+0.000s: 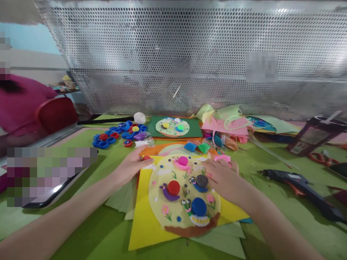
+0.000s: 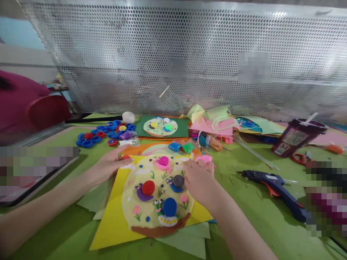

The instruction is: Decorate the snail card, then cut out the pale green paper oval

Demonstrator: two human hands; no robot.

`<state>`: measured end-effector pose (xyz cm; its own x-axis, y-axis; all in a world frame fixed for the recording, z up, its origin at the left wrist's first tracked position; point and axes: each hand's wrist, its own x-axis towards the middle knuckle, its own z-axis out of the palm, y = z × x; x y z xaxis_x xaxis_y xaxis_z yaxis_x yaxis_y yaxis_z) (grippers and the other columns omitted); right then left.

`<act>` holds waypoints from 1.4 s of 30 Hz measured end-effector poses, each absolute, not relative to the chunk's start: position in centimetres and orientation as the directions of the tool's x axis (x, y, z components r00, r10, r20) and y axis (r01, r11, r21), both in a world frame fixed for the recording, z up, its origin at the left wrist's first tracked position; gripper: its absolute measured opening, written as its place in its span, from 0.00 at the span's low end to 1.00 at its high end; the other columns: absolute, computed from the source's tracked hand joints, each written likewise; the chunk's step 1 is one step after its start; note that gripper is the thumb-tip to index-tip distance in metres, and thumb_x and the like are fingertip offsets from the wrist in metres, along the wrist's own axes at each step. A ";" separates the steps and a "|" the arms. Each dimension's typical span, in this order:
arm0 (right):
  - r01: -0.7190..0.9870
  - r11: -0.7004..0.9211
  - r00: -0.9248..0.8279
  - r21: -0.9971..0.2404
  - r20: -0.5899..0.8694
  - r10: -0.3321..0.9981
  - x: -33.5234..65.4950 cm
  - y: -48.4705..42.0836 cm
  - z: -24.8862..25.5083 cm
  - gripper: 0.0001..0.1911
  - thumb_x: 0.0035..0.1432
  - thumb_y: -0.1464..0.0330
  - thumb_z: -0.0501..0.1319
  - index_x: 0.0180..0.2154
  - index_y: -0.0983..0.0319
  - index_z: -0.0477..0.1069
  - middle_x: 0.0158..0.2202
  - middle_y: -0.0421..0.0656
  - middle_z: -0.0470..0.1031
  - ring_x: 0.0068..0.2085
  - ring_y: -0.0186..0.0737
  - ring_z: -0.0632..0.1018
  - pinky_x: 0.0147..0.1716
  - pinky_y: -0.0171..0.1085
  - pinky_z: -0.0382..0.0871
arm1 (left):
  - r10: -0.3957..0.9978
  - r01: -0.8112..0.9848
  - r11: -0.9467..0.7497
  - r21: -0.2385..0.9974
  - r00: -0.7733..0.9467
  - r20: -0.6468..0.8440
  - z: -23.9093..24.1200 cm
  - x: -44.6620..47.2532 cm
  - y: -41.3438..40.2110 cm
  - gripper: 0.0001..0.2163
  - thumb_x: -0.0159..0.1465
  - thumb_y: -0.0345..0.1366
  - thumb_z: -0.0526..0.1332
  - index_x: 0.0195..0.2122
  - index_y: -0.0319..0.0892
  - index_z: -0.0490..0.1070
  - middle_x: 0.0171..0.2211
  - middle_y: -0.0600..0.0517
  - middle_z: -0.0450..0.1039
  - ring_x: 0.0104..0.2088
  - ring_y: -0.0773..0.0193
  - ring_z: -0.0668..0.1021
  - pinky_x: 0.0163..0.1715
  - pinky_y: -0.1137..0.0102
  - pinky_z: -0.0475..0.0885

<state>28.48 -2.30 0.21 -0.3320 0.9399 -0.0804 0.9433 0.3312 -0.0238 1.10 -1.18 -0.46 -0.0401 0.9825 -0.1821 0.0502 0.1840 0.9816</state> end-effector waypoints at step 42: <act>0.941 0.324 -0.332 -0.095 -0.082 0.940 28.7 -2.3 0.7 0.20 0.60 0.71 0.48 0.53 0.61 0.63 0.56 0.48 0.65 0.54 0.54 0.65 0.50 0.55 0.52 | 0.971 -0.126 0.240 0.962 0.012 -0.241 -0.4 1.1 -1.1 0.15 0.54 0.36 0.65 0.43 0.42 0.71 0.32 0.49 0.82 0.34 0.57 0.82 0.28 0.71 0.78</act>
<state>28.67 -2.31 0.69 -0.3321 0.9397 -0.0817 0.9412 0.3244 -0.0946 1.14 -1.13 -0.39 0.0123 0.9706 -0.2405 -0.1263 0.2401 0.9625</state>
